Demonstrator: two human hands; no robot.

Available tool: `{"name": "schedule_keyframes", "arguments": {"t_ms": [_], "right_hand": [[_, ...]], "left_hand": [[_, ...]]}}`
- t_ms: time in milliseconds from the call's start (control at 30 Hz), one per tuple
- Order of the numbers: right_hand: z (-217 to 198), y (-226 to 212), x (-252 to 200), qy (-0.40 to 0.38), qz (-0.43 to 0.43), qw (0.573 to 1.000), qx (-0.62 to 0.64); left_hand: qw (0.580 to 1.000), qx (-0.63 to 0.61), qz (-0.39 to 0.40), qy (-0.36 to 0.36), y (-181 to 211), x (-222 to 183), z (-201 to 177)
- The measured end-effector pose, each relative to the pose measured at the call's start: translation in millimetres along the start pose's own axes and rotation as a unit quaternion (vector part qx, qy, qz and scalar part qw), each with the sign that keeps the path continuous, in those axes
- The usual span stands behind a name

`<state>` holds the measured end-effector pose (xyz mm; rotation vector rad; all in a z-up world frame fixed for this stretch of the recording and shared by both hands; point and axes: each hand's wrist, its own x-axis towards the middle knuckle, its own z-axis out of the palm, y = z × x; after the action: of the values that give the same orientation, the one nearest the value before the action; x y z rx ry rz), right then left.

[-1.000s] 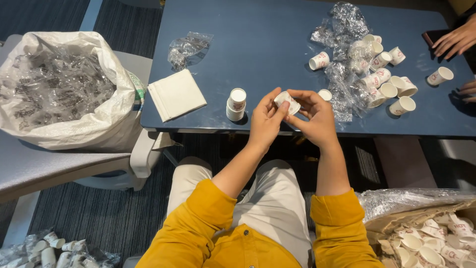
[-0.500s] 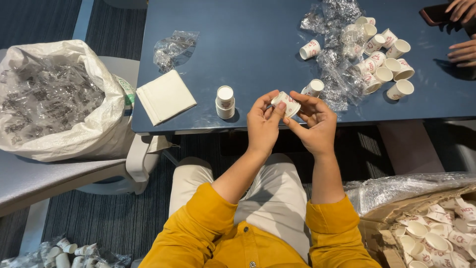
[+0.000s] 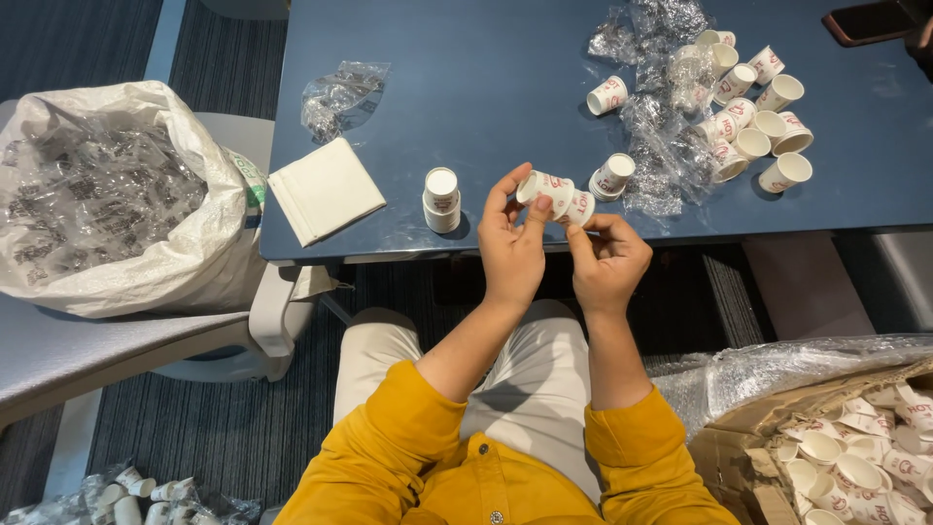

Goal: The recorder is packaging small paper cups into a plastic sleeve.

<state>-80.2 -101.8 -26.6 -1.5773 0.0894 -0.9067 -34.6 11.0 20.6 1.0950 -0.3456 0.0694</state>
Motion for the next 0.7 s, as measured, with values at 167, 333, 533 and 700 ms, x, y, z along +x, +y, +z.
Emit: {"name": "schedule_keyframes", "arguments": {"t_ms": [167,333,533,700], "right_hand": [[-10,-4,17,0.045,0.090,0.992,0.072],[-7,-3,26,0.016,0.197,0.978,0.069],[-2,-3,24,0.034,0.195,0.966,-0.164],[3,-6,12,0.060,-0.014,0.944,-0.325]], "left_hand": [[0.997,-0.023,0.079,0.006,41,-3,-1],[0.998,-0.003,0.067,-0.017,33,3,-11],[0.996,-0.001,-0.082,-0.017,-24,3,-15],[0.998,0.015,-0.039,-0.035,-5,-5,-10]]}}
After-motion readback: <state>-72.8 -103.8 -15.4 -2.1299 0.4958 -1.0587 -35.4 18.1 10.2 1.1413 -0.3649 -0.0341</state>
